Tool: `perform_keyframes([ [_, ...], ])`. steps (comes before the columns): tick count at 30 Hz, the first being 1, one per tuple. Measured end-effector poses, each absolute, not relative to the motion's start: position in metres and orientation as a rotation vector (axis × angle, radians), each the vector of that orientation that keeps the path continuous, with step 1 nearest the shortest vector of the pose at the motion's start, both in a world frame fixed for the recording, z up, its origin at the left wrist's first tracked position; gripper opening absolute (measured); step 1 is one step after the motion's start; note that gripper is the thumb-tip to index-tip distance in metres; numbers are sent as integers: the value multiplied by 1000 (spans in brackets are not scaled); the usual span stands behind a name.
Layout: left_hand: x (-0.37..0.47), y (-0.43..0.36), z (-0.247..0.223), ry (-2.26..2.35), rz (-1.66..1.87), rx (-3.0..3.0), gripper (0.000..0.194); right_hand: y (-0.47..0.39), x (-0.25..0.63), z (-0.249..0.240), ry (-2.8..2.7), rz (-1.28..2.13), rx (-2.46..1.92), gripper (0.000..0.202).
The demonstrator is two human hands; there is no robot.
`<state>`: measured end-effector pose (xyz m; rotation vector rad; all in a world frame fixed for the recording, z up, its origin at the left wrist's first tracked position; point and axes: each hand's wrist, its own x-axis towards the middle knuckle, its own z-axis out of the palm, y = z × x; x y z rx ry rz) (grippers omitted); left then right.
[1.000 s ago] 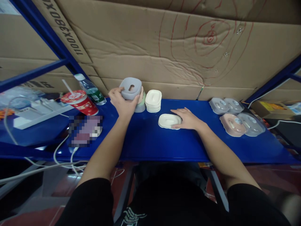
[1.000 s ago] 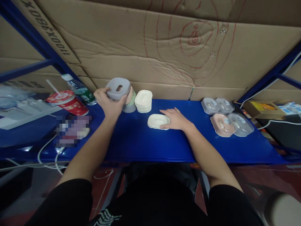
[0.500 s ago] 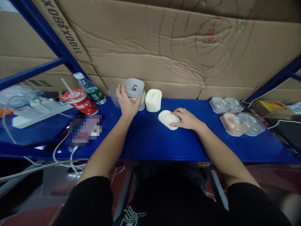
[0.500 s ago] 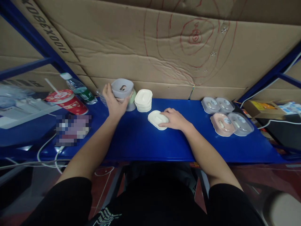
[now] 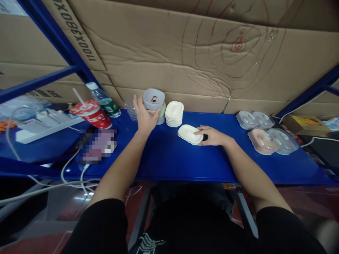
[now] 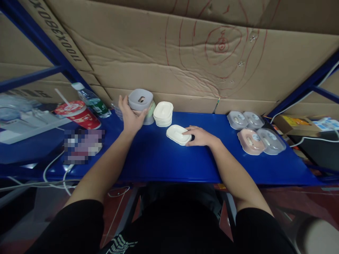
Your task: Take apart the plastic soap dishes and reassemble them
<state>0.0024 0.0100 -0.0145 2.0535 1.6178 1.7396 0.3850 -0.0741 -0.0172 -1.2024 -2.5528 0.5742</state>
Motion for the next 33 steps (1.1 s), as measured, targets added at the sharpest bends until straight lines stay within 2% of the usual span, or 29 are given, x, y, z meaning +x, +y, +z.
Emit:
perform_keyframes([
  [7,6,4,-10,1643,1731,2029,108,-73,386,-10,-2336,528,-1096,38],
  [13,7,1,-6,1702,1701,2030,104,-72,393,1,-2065,402,-1089,41],
  [18,10,0,-9,1718,1712,2048,100,-52,360,2,-1701,281,-1108,42],
  [27,15,-3,-11,1731,1733,2025,97,-9,250,-4,-1569,287,-1245,35],
  [33,14,-3,-9,1787,1713,2006,92,-9,217,-10,-1649,323,-1332,28],
])
